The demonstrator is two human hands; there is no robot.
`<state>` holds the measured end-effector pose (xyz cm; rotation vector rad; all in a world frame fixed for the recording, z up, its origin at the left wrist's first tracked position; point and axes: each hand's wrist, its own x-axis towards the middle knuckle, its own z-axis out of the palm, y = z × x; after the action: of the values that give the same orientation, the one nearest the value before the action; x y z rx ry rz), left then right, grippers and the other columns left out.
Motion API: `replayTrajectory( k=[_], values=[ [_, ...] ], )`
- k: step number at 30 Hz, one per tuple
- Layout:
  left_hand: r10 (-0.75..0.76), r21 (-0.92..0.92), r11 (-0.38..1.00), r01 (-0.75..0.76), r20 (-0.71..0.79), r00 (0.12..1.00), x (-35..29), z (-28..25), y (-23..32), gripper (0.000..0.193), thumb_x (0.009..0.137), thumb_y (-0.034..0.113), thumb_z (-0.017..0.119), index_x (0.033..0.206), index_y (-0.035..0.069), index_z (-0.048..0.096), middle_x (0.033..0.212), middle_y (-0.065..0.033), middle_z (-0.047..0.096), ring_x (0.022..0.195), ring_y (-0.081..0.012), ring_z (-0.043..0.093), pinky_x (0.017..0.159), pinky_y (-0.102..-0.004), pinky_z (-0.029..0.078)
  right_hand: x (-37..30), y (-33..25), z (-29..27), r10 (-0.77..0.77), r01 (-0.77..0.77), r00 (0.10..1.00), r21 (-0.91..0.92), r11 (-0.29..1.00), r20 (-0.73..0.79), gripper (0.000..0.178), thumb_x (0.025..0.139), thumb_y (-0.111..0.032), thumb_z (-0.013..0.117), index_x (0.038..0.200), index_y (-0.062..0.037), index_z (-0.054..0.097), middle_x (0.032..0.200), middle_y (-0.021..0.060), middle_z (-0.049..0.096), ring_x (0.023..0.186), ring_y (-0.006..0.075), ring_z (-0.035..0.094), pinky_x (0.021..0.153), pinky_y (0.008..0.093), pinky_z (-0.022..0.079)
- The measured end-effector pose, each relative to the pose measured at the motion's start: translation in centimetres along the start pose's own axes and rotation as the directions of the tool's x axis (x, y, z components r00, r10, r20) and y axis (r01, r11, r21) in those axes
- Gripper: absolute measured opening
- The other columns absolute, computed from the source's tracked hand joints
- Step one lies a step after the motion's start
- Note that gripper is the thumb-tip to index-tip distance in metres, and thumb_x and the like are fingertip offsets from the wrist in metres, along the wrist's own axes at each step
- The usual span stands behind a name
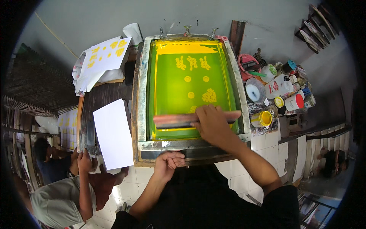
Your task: The person is screen printing yellow designs onto white paper using a squeegee. They place a sheet of paper under the screen frame, pull the squeegee across the screen to apply ink, then lift the frame and remove the printed sheet. They also add yellow ink from a container to the screen.
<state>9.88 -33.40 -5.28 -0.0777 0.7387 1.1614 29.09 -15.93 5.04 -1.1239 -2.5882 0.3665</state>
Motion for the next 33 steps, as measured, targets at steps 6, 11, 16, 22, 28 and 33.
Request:
replayTrajectory(
  k=[6,11,16,22,28,33],
  values=[
    [0.133,-0.142,0.987,-0.079,0.430,0.893,-2.6,5.5,2.8,0.048,0.098,0.017,0.048,0.134,-0.012,0.059,0.094,-0.0213,0.073,0.089,-0.0315,0.071,0.088,-0.0439,0.055,-1.0,-3.7,-6.8,-0.151,0.124,0.913,-0.094,0.988,-0.378,0.028,0.089,-0.022,0.070,0.105,-0.0042,0.057,0.090,0.0117,0.056,0.086,0.0324,0.055,0.077,0.0468,0.039],
    [0.164,0.178,0.908,-0.380,0.683,0.711,0.2,11.2,9.7,0.049,0.102,0.023,0.052,0.137,-0.012,0.056,0.097,-0.0227,0.073,0.092,-0.0366,0.070,0.090,-0.0455,0.053,6.3,-3.8,-15.7,-0.359,0.225,0.657,-0.282,0.933,-0.663,0.030,0.087,-0.014,0.074,0.110,-0.0031,0.059,0.100,0.0134,0.062,0.095,0.0352,0.060,0.083,0.0444,0.040],
    [0.660,0.802,-0.541,0.253,0.218,0.719,10.0,10.4,12.4,0.098,0.097,0.070,0.048,0.163,0.003,0.021,0.168,-0.0288,0.018,0.157,-0.0443,0.010,0.125,-0.0581,0.002,10.9,-5.3,-25.3,-0.158,0.118,0.828,-0.108,0.987,-0.538,0.035,0.097,-0.023,0.062,0.110,0.0098,0.064,0.101,0.0292,0.069,0.095,0.0392,0.069,0.089,0.0485,0.052],
    [0.716,0.761,-0.533,0.369,0.174,0.676,7.8,2.4,14.5,0.113,0.086,0.069,0.067,0.161,-0.003,0.022,0.166,-0.0291,0.019,0.157,-0.0399,0.013,0.124,-0.0602,0.008,16.1,-5.2,-27.7,-0.099,-0.032,0.754,-0.187,0.982,-0.649,0.039,0.096,-0.028,0.066,0.111,0.0086,0.064,0.106,0.0306,0.070,0.100,0.0430,0.068,0.091,0.0480,0.052],
    [0.568,0.966,0.248,-0.077,-0.080,0.819,-1.0,-6.3,21.5,0.021,0.091,0.015,0.074,0.102,-0.004,0.074,0.084,-0.0038,0.070,0.082,-0.0128,0.062,0.078,-0.0276,0.048,19.8,-3.7,-29.6,-0.073,-0.037,0.750,-0.152,0.988,-0.657,0.041,0.094,-0.029,0.068,0.113,0.0073,0.064,0.111,0.0300,0.069,0.106,0.0421,0.067,0.094,0.0460,0.050],
    [0.789,0.973,0.226,0.054,-0.215,0.576,-11.5,-10.2,25.7,0.011,0.094,0.010,0.069,0.093,0.000,0.073,0.074,0.0048,0.060,0.070,-0.0059,0.053,0.062,-0.0262,0.042,21.1,-3.2,-29.7,-0.120,-0.021,0.742,-0.203,0.979,-0.659,0.044,0.093,-0.031,0.071,0.113,0.0068,0.062,0.106,0.0229,0.069,0.100,0.0323,0.064,0.091,0.0419,0.050]
  ],
)
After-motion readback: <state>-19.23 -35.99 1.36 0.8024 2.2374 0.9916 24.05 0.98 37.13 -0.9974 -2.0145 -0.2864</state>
